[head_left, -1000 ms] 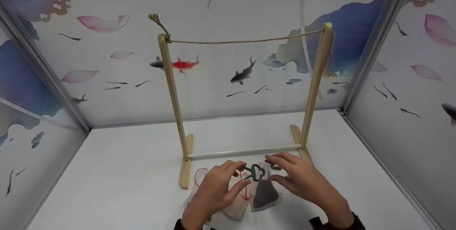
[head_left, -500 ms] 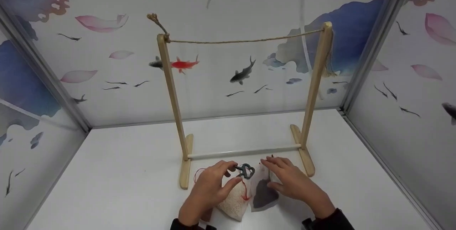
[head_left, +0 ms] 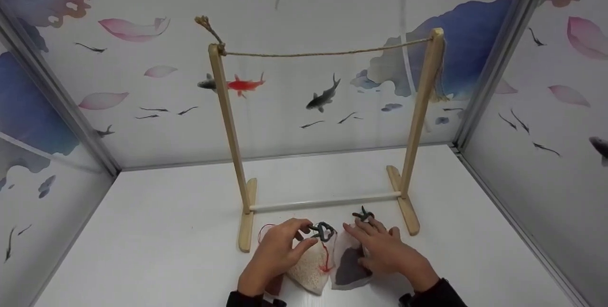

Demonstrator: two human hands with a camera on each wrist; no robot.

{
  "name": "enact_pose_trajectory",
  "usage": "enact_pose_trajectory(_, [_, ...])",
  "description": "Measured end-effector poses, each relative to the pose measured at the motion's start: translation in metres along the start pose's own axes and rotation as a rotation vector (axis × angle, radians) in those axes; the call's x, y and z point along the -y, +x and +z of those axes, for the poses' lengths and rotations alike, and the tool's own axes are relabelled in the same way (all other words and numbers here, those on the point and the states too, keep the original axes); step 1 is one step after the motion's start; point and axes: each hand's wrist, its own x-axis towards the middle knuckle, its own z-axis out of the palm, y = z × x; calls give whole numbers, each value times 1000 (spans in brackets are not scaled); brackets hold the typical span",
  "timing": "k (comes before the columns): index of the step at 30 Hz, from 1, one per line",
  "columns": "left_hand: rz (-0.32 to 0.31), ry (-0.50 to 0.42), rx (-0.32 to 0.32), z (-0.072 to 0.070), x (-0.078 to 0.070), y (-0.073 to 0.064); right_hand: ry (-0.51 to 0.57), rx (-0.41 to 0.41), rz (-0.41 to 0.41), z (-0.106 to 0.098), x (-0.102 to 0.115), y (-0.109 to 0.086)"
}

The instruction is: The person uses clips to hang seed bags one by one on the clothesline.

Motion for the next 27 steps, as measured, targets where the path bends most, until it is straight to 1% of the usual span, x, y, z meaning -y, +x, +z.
enact_pose_trajectory(3, [-6, -1, 2, 0, 2, 0, -6, -19, 6, -1, -2, 1])
enact_pose_trajectory(6, [-2, -6, -3, 0, 3, 0, -67, -112, -20, 0, -5, 4])
enact_pose_trajectory(9, [8, -4, -15, 0, 4, 0, -125, -212, -27, 3, -9, 8])
enact_pose_trajectory(13, [2, 33, -30, 0, 4, 1, -153, -278, 2, 6, -13, 12])
enact_pose_trajectory(17, [-16, 61, -23, 0, 4, 0, -150, -291, 23, 5, -17, 12])
enact_pose_trajectory(21, [-11, 58, -14, 0, 4, 0, -127, -272, 35, -1, -18, 11])
enact_pose_trajectory(27, [-10, 77, -10, 0, 2, 1, -106, -290, -2, -12, -16, 7])
